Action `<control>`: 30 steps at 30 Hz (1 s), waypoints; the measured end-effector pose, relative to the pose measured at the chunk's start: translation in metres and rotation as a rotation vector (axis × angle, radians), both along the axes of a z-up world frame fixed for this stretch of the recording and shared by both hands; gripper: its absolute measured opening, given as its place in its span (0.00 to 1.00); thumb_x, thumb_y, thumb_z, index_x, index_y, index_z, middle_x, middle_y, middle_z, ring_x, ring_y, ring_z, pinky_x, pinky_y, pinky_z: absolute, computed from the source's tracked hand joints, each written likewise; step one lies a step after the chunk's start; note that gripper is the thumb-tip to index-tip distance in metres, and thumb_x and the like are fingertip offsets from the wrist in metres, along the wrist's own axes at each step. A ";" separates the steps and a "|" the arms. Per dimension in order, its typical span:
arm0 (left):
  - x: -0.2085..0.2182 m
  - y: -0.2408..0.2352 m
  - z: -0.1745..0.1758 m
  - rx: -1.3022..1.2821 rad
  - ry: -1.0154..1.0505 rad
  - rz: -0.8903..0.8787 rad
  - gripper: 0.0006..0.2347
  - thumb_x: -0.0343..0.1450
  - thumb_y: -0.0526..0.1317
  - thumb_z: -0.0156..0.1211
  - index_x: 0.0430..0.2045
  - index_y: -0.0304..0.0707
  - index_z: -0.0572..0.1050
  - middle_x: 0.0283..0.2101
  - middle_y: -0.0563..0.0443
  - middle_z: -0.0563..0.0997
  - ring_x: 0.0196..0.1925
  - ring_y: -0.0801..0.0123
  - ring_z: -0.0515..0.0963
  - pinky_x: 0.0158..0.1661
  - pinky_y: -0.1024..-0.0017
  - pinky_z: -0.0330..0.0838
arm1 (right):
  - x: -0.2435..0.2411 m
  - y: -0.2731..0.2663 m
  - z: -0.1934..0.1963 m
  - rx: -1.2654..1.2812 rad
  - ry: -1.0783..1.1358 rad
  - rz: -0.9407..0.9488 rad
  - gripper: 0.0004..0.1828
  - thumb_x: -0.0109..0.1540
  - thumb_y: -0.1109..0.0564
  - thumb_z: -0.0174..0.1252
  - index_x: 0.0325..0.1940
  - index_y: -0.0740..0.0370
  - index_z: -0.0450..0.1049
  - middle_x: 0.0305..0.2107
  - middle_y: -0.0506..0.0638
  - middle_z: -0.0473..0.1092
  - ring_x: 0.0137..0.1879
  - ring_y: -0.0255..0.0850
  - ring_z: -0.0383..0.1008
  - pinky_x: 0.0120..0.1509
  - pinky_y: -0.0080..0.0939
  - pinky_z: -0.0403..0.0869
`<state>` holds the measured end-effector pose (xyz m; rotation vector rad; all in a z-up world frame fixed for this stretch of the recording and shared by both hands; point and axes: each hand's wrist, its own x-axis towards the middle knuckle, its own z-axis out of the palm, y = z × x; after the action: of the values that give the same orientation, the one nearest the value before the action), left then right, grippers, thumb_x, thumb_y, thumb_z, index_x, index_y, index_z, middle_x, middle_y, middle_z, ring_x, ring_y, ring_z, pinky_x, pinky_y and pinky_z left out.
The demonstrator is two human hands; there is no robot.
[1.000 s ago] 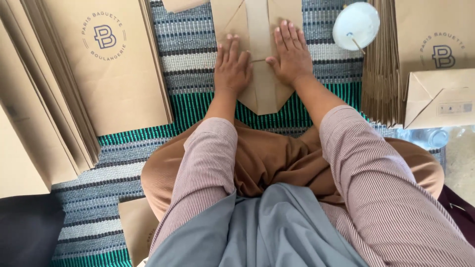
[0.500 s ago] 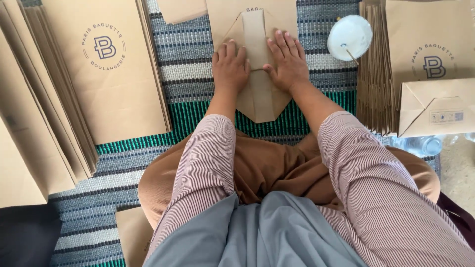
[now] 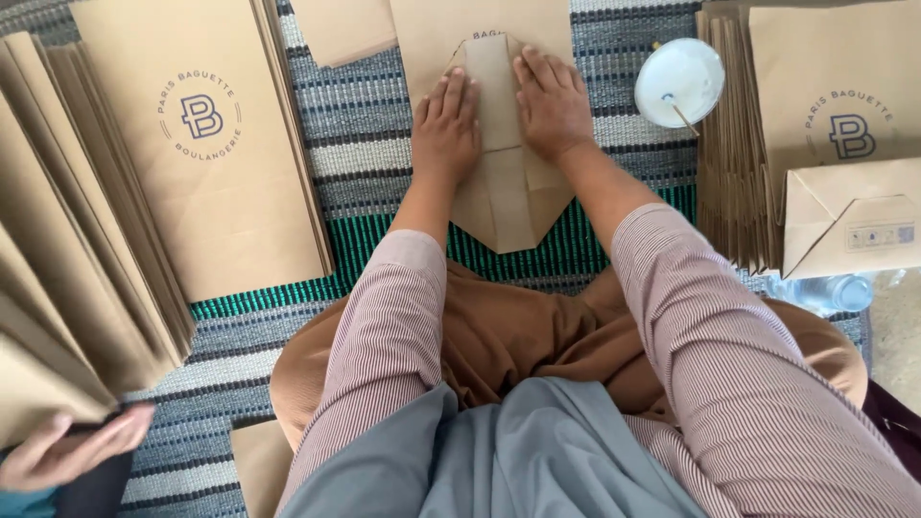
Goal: The person sits on the floor and assembles a flat brown paper bag by folding the bottom flaps and creasing the edges. They then use a small brush to apply white adhesive to the bag's flaps and press them together to secure the structure.
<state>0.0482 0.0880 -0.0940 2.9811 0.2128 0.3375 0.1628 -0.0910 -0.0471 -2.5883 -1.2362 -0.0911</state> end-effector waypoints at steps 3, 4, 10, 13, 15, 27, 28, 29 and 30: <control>0.013 0.004 0.018 -0.002 -0.025 -0.007 0.24 0.67 0.45 0.55 0.60 0.44 0.68 0.68 0.48 0.68 0.67 0.54 0.70 0.54 0.54 0.68 | 0.009 0.001 -0.002 -0.035 -0.017 0.015 0.30 0.71 0.49 0.45 0.76 0.62 0.62 0.70 0.52 0.58 0.69 0.54 0.57 0.69 0.60 0.59; 0.019 0.004 0.022 -0.002 -0.028 -0.007 0.24 0.67 0.45 0.55 0.60 0.44 0.68 0.68 0.48 0.68 0.67 0.54 0.70 0.54 0.54 0.68 | 0.013 0.003 0.001 -0.035 -0.020 0.014 0.30 0.71 0.49 0.45 0.76 0.62 0.62 0.70 0.52 0.58 0.69 0.54 0.57 0.69 0.60 0.59; 0.044 0.007 0.021 0.061 0.001 0.078 0.25 0.73 0.55 0.58 0.60 0.42 0.69 0.58 0.53 0.70 0.53 0.54 0.73 0.50 0.53 0.68 | 0.029 0.029 0.013 -0.305 0.066 -0.055 0.36 0.69 0.40 0.42 0.79 0.52 0.52 0.63 0.52 0.56 0.60 0.60 0.56 0.57 0.63 0.62; 0.058 0.006 0.028 0.092 0.066 0.123 0.30 0.71 0.60 0.60 0.64 0.43 0.65 0.59 0.53 0.70 0.54 0.57 0.72 0.46 0.56 0.71 | 0.037 0.037 0.015 -0.359 0.077 -0.102 0.34 0.70 0.38 0.39 0.78 0.51 0.55 0.62 0.58 0.59 0.62 0.61 0.58 0.58 0.65 0.62; 0.060 0.005 0.032 0.049 0.094 0.152 0.27 0.72 0.58 0.60 0.60 0.41 0.68 0.54 0.51 0.70 0.52 0.55 0.71 0.44 0.54 0.71 | 0.039 0.038 0.007 -0.332 0.051 -0.106 0.31 0.71 0.39 0.41 0.76 0.50 0.58 0.62 0.55 0.58 0.61 0.59 0.59 0.54 0.63 0.64; -0.007 0.000 0.054 -0.064 0.235 -0.022 0.32 0.79 0.55 0.48 0.74 0.34 0.50 0.78 0.44 0.51 0.80 0.53 0.43 0.74 0.47 0.34 | 0.000 -0.006 0.059 -0.172 0.298 0.001 0.34 0.74 0.45 0.39 0.80 0.64 0.49 0.76 0.61 0.49 0.80 0.57 0.45 0.80 0.61 0.45; -0.022 -0.003 0.049 -0.061 0.236 -0.028 0.32 0.79 0.55 0.48 0.74 0.34 0.50 0.78 0.44 0.51 0.80 0.53 0.43 0.74 0.47 0.34 | -0.013 -0.016 0.048 -0.169 0.298 -0.005 0.34 0.74 0.45 0.39 0.80 0.64 0.49 0.76 0.61 0.49 0.80 0.57 0.45 0.80 0.61 0.45; -0.036 -0.006 0.043 0.000 0.193 -0.008 0.32 0.81 0.59 0.40 0.76 0.36 0.48 0.79 0.44 0.47 0.81 0.55 0.42 0.76 0.51 0.34 | -0.025 -0.025 0.037 -0.118 0.209 -0.008 0.37 0.74 0.40 0.36 0.81 0.66 0.47 0.77 0.62 0.45 0.82 0.57 0.40 0.82 0.60 0.42; -0.056 -0.009 0.036 0.058 0.156 0.017 0.33 0.82 0.62 0.33 0.77 0.37 0.46 0.80 0.44 0.42 0.82 0.57 0.41 0.77 0.55 0.35 | -0.041 -0.034 0.024 -0.070 0.125 -0.005 0.41 0.75 0.34 0.34 0.82 0.67 0.44 0.78 0.63 0.41 0.83 0.57 0.36 0.84 0.59 0.39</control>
<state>-0.0075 0.0786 -0.0580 3.0659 0.2491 0.1140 0.1222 -0.1245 -0.0230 -2.6116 -1.2083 0.1132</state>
